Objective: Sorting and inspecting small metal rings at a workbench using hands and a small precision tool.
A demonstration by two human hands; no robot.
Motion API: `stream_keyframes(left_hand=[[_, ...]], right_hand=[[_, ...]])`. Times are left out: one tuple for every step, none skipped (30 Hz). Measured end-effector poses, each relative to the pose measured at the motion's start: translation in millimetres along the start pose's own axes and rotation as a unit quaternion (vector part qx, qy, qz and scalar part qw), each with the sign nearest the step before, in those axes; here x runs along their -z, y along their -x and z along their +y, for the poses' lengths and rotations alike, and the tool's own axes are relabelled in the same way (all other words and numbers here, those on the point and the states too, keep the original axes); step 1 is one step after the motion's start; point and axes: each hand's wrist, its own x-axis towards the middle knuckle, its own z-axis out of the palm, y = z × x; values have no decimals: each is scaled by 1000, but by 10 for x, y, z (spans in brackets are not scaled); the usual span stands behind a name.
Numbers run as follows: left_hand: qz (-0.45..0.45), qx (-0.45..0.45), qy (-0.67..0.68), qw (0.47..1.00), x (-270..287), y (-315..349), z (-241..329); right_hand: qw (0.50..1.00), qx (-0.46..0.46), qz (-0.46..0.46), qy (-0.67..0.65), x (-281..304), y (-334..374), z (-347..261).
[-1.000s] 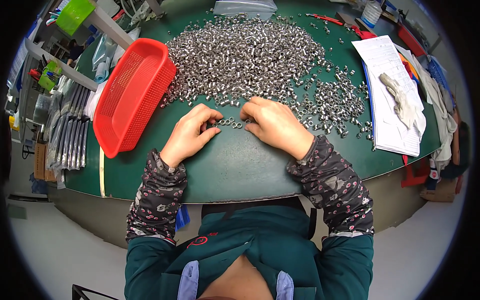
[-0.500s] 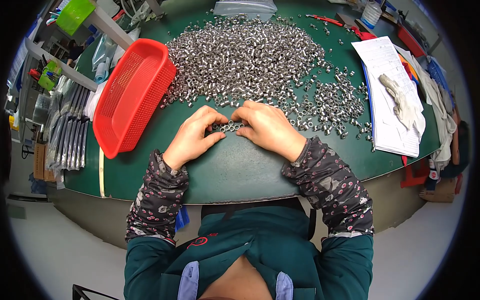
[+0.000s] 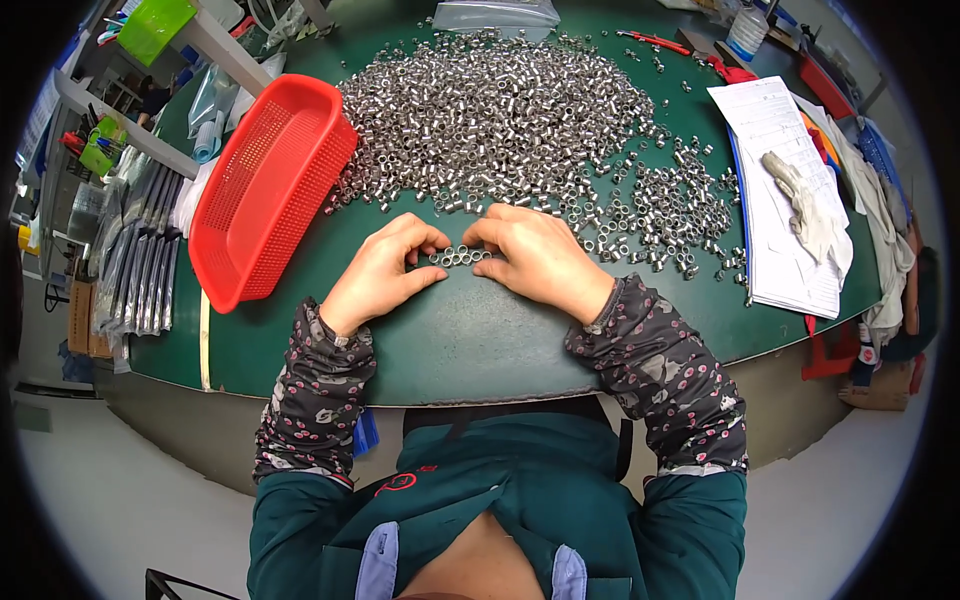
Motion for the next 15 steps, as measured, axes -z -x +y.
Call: stream_keyframes(left_hand=[[4,0,-1,1000,-3,4,5],[3,0,-1,1000,-12,9,5],[12,-10,-8,1000,-21,6,6],[21,-20,-15,999,-32,3,7],[21,-20,-14,999,-43,0,9],[29,-25,-15,999,-55,-1,8],[38,-29,-16,999,-63,-1,3],[38,-29,-17,999,-70,-5,-13],[34,-33,-18,999,-79,-13,-30],[31,-37,-20,999,-84,-18,-39],[30,-37,-20,999,-84,-18,-37],[30,-34,-17,999,-80,-19,-32],[30,-32,-14,999,-77,-18,-29],[29,-32,-15,999,-78,-17,-30],[29,-32,-7,999,-78,-16,-35]], right_hand=[[1000,-1,0,-4,-2,-1,-4],[1000,-2,0,-8,-6,1,-7],[1000,-3,0,-7,-12,1,-1],[1000,4,11,-7,-27,3,9],[1000,11,23,-6,-39,4,16],[1000,11,23,-6,-49,1,17],[1000,15,24,6,-58,-3,16],[999,18,26,18,-66,-5,17],[999,18,26,18,-67,-3,20],[999,20,24,16,-68,-2,24],[999,23,22,15,-69,-1,28],[999,23,22,14,-70,-1,32],[999,25,23,13,-70,-1,36],[999,26,24,11,-71,1,38],[999,26,24,10,-69,0,35]])
